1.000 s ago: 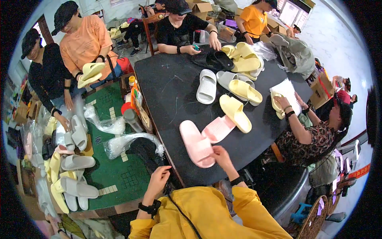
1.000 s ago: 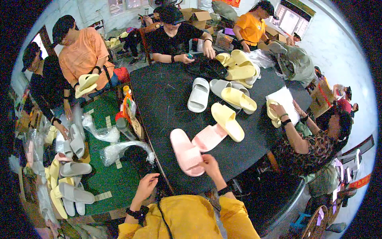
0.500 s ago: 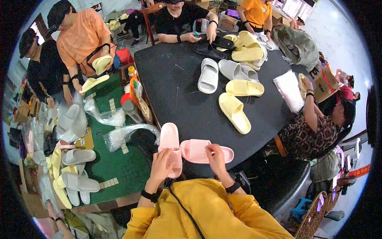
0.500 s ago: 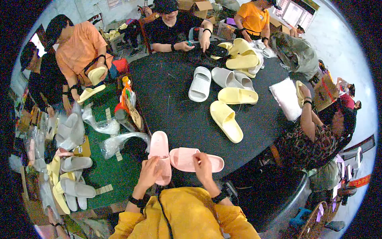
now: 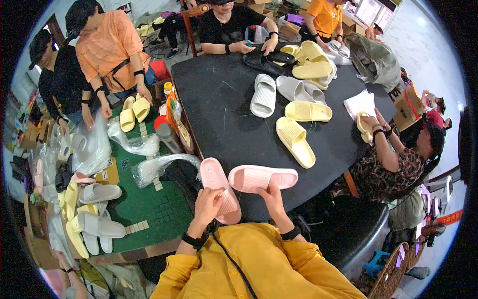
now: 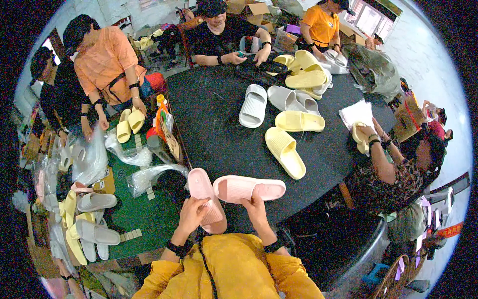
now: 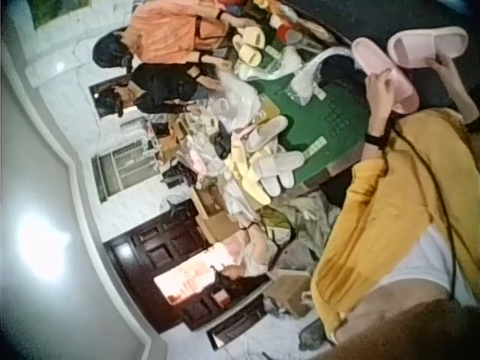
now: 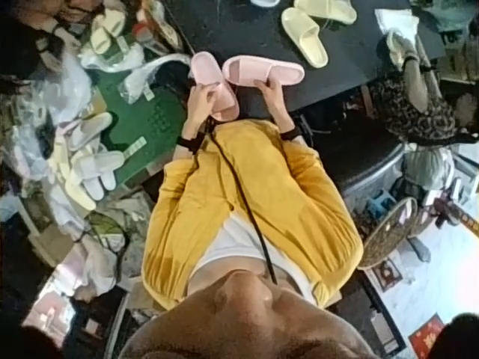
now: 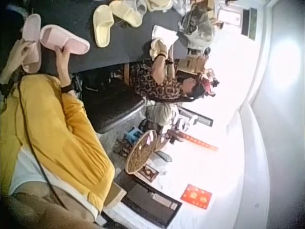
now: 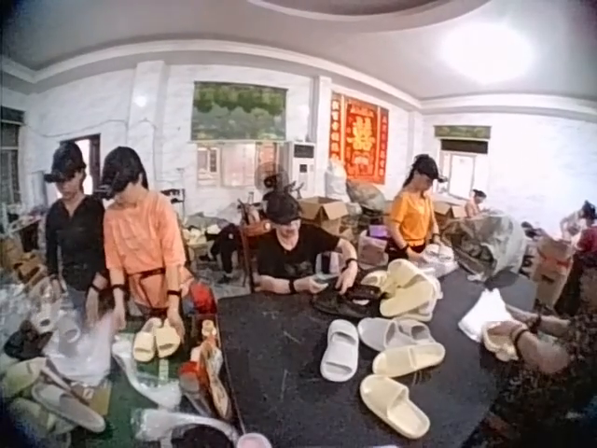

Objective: The recorder is assembling and inspecting rubber slippers (slides) by attaching uppers to the soles and organizing finished pairs.

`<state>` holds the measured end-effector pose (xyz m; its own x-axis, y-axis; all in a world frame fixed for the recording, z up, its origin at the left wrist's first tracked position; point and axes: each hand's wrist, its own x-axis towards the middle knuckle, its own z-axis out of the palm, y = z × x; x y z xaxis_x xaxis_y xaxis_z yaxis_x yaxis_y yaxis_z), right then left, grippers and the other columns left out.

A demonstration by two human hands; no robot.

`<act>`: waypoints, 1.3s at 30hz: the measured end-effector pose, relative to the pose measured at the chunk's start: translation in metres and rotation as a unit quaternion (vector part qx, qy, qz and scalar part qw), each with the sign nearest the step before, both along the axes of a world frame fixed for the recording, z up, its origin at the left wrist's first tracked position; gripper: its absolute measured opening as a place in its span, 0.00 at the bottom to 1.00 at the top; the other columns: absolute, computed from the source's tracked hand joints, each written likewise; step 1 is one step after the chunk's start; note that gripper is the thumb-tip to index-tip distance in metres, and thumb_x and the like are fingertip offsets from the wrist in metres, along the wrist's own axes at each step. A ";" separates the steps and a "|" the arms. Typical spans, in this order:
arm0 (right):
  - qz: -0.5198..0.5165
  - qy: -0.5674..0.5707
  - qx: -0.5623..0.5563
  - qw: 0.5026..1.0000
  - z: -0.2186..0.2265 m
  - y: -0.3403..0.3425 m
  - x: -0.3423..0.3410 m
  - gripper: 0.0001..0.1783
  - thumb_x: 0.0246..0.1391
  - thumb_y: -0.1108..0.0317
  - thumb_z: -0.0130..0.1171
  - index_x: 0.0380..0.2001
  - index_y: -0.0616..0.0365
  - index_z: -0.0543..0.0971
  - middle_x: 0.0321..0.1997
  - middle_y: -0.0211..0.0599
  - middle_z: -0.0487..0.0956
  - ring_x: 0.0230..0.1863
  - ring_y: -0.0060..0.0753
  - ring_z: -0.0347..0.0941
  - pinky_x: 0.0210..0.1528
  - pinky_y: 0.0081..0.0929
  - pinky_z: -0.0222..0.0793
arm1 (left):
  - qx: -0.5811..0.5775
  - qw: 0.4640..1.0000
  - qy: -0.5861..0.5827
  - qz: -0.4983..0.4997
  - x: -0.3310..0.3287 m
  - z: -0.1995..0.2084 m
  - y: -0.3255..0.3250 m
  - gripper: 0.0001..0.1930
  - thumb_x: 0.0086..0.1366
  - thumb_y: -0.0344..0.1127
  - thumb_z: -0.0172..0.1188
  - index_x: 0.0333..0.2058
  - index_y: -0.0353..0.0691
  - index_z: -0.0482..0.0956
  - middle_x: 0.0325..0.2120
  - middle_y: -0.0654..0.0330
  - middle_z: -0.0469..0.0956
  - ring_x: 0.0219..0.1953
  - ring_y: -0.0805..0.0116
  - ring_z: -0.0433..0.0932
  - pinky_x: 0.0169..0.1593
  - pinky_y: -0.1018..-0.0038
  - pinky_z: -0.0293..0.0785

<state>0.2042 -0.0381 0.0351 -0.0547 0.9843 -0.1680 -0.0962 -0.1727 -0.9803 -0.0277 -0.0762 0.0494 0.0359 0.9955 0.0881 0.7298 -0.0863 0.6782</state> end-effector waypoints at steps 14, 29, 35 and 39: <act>-0.082 0.079 0.012 0.993 0.038 -0.001 0.006 0.21 0.52 0.78 0.54 0.51 0.58 0.71 0.48 0.30 0.75 0.50 0.24 0.69 0.53 0.23 0.63 | -0.199 0.847 -0.493 -0.006 -0.016 0.041 0.024 0.15 0.60 0.31 0.57 0.46 0.37 0.76 0.30 0.66 0.73 0.32 0.78 0.72 0.38 0.81 0.69; -0.028 -0.024 -0.055 0.998 0.033 -0.001 -0.003 0.16 0.57 0.69 0.52 0.48 0.63 0.71 0.45 0.33 0.73 0.46 0.24 0.67 0.50 0.20 0.61 | -0.229 0.498 -0.819 0.170 -0.007 0.000 0.019 0.28 0.64 0.50 0.52 0.60 0.59 0.54 0.54 0.47 0.64 0.56 0.56 0.64 0.55 0.63 0.62; -0.014 -0.035 -0.081 0.996 0.014 -0.016 0.010 0.19 0.57 0.68 0.51 0.52 0.62 0.69 0.48 0.36 0.72 0.49 0.27 0.67 0.53 0.22 0.60 | -0.211 0.790 -0.574 0.042 0.008 0.011 0.016 0.48 0.59 0.34 0.60 0.66 0.49 0.31 0.57 0.47 0.60 0.58 0.60 0.60 0.60 0.67 0.56; 0.120 -0.110 -0.052 0.985 0.017 -0.017 0.012 0.22 0.58 0.66 0.53 0.54 0.64 0.68 0.51 0.34 0.72 0.50 0.25 0.67 0.52 0.21 0.62 | -0.098 0.929 -0.341 -0.109 0.031 -0.002 0.016 0.57 0.51 0.32 0.68 0.64 0.34 0.28 0.62 0.42 0.48 0.65 0.53 0.49 0.63 0.66 0.50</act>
<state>0.2159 -0.0555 0.0520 -0.2357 0.9240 -0.3012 0.1724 -0.2652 -0.9486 0.0028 -0.0606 0.0471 0.2399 0.9706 -0.0178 0.1054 -0.0078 0.9944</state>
